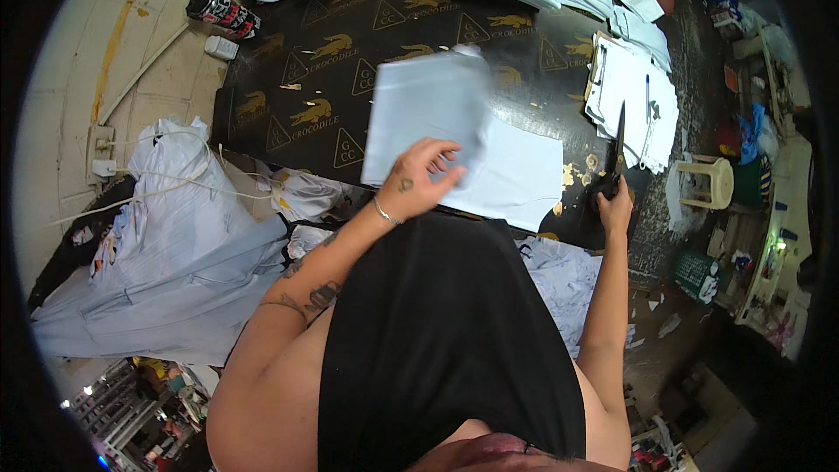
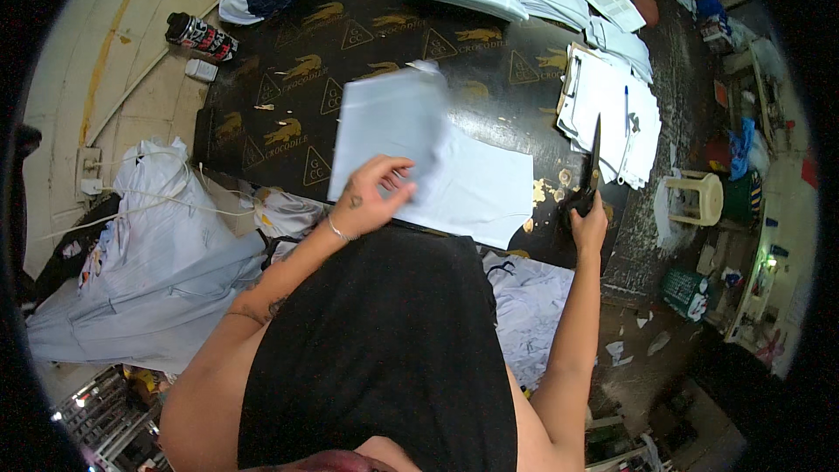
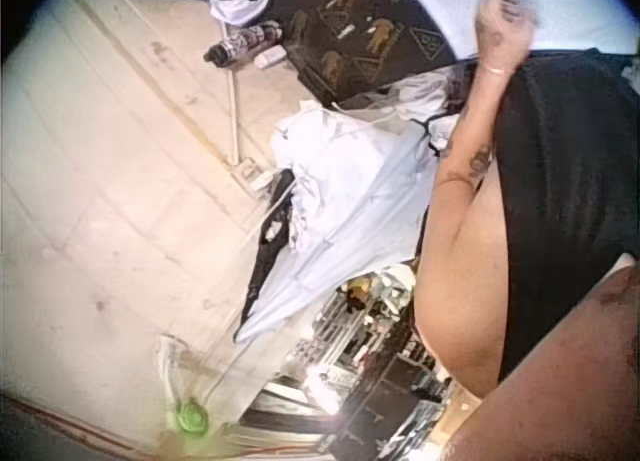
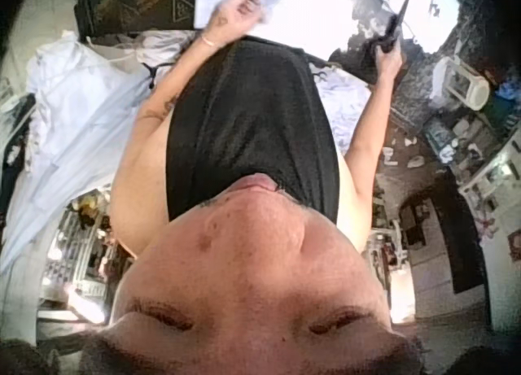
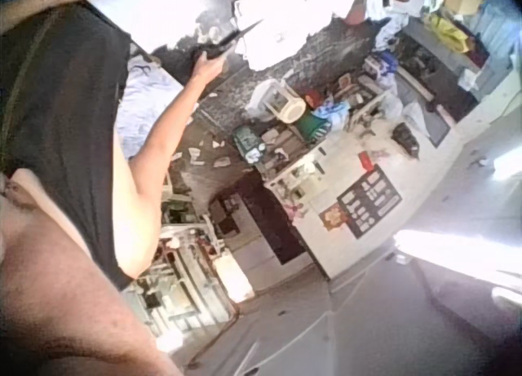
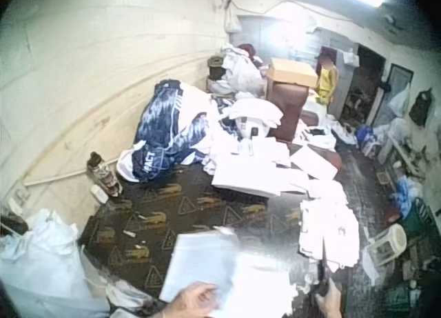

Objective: The person lays white fabric on a table, folds it, and cuts it into rectangular pieces using shears. They repeat this process multiple times, stacking the cut pieces and handling a blue patterned fabric as well.

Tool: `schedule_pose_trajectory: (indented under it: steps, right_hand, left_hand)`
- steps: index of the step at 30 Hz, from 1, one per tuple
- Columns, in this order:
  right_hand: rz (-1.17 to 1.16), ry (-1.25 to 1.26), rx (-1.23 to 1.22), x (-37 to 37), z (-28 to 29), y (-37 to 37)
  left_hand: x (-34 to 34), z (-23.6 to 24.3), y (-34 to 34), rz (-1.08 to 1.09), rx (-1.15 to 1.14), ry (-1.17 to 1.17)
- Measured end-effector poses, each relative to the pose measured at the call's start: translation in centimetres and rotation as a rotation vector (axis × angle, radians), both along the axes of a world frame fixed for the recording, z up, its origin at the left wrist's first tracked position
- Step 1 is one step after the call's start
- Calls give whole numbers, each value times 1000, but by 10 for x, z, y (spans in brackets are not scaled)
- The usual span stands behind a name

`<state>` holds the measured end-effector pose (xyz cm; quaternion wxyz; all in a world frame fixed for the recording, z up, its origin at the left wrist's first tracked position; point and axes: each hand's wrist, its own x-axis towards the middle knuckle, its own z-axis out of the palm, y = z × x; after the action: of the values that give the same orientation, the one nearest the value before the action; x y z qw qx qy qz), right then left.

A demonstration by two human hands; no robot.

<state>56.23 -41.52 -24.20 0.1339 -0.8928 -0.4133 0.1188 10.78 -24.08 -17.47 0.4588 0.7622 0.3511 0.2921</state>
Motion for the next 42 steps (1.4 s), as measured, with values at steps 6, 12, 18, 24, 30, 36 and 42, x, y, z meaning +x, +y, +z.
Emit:
schedule_pose_trajectory:
  steps: [6,12,18,24,30,36,42]
  right_hand:
    - [216,78,308,-75,39,72]
    - [1370,-158,366,-246,-8,208]
    - [1028,-95,501,-167,115,317]
    - [1002,-104,879,-77,202,309]
    - [1035,45,901,-137,117,243]
    - [1033,421,540,-83,18,205]
    - [282,-293,423,155,-6,321]
  left_hand:
    - [-42,-50,-1,513,-136,595]
    - [-5,-49,-11,49,-216,594]
    - [25,90,37,158,314,83]
    - [8,203,74,34,586,167]
    - [-55,132,96,40,117,659]
    - [-56,-24,68,167,-57,1000]
    - [-40,-33,86,221,-551,1238]
